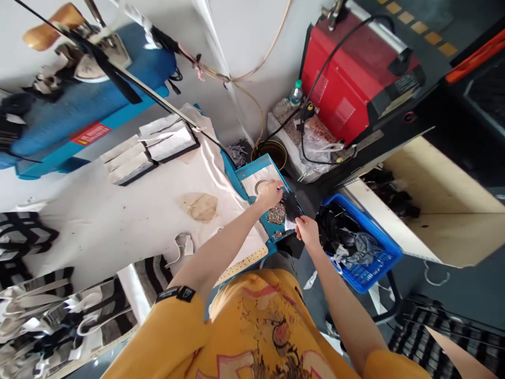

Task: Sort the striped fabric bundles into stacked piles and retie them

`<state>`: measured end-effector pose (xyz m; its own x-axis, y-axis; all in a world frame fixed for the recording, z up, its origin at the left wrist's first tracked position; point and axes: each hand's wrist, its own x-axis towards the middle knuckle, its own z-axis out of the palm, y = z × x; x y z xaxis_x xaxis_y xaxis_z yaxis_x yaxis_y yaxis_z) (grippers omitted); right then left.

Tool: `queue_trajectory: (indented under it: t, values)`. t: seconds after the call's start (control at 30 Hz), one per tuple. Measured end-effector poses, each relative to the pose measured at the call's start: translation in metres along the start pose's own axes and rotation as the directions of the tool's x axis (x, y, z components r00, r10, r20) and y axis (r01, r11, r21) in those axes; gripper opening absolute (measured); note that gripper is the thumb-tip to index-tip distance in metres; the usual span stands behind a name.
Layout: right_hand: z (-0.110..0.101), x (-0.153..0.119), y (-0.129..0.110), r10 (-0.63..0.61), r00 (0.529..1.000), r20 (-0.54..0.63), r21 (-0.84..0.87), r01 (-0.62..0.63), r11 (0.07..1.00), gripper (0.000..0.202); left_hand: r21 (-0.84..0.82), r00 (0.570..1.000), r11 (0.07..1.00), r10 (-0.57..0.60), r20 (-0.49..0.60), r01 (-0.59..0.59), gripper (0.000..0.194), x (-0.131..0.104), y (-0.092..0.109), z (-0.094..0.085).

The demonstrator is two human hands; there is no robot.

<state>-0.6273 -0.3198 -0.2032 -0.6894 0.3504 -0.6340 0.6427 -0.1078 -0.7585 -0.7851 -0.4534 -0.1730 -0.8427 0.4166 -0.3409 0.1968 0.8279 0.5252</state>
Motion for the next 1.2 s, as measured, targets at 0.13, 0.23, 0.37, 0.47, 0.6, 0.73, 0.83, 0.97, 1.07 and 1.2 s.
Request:
queue_trajectory:
  t: [0.13, 0.23, 0.37, 0.47, 0.6, 0.73, 0.83, 0.97, 1.07, 1.2]
  values:
    - [-0.016, -0.007, 0.001, -0.092, 0.993, -0.075, 0.064, 0.097, 0.993, 0.027, 0.176, 0.995, 0.979, 0.101, 0.026, -0.104, 0.036, -0.008, -0.002, -0.006]
    - [-0.041, -0.018, -0.007, -0.178, 0.976, -0.126, 0.12, 0.193, 0.974, 0.03, 0.255, 0.954, 0.923, 0.251, 0.164, -0.287, 0.031, -0.011, 0.002, -0.001]
    - [-0.073, -0.032, -0.017, -0.258, 0.96, -0.111, 0.212, 0.276, 0.937, 0.035, 0.304, 0.869, 0.825, 0.39, 0.306, -0.477, 0.03, -0.003, 0.011, 0.017]
    - [-0.086, -0.04, -0.019, -0.28, 0.955, -0.099, 0.251, 0.296, 0.921, 0.03, 0.311, 0.815, 0.765, 0.452, 0.363, -0.563, 0.027, 0.005, 0.013, 0.027]
    - [-0.088, -0.048, -0.019, -0.27, 0.957, -0.104, 0.275, 0.289, 0.917, 0.028, 0.282, 0.761, 0.72, 0.515, 0.394, -0.634, 0.025, 0.009, 0.01, 0.03]
    - [-0.076, -0.051, -0.032, -0.229, 0.972, -0.049, 0.249, 0.233, 0.94, 0.031, 0.241, 0.747, 0.719, 0.557, 0.362, -0.652, 0.022, 0.001, 0.004, 0.017]
    - [-0.056, -0.043, -0.056, -0.238, 0.971, 0.027, 0.261, 0.223, 0.939, 0.034, 0.227, 0.776, 0.746, 0.566, 0.278, -0.626, 0.027, -0.015, -0.008, -0.004]
    - [-0.015, -0.015, -0.09, -0.269, 0.953, 0.14, 0.273, 0.224, 0.935, 0.035, 0.106, 0.843, 0.851, 0.524, -0.124, -0.514, 0.032, -0.048, -0.038, -0.041]
    - [0.012, 0.01, -0.094, -0.234, 0.958, 0.164, 0.175, 0.206, 0.963, 0.026, -0.009, 0.814, 0.889, 0.415, -0.406, -0.458, 0.03, -0.074, -0.059, -0.068]
    - [0.017, 0.022, -0.067, -0.129, 0.985, 0.113, -0.067, 0.137, 0.988, 0.019, -0.012, 0.775, 0.901, 0.366, -0.515, -0.434, 0.028, -0.102, -0.072, -0.084]
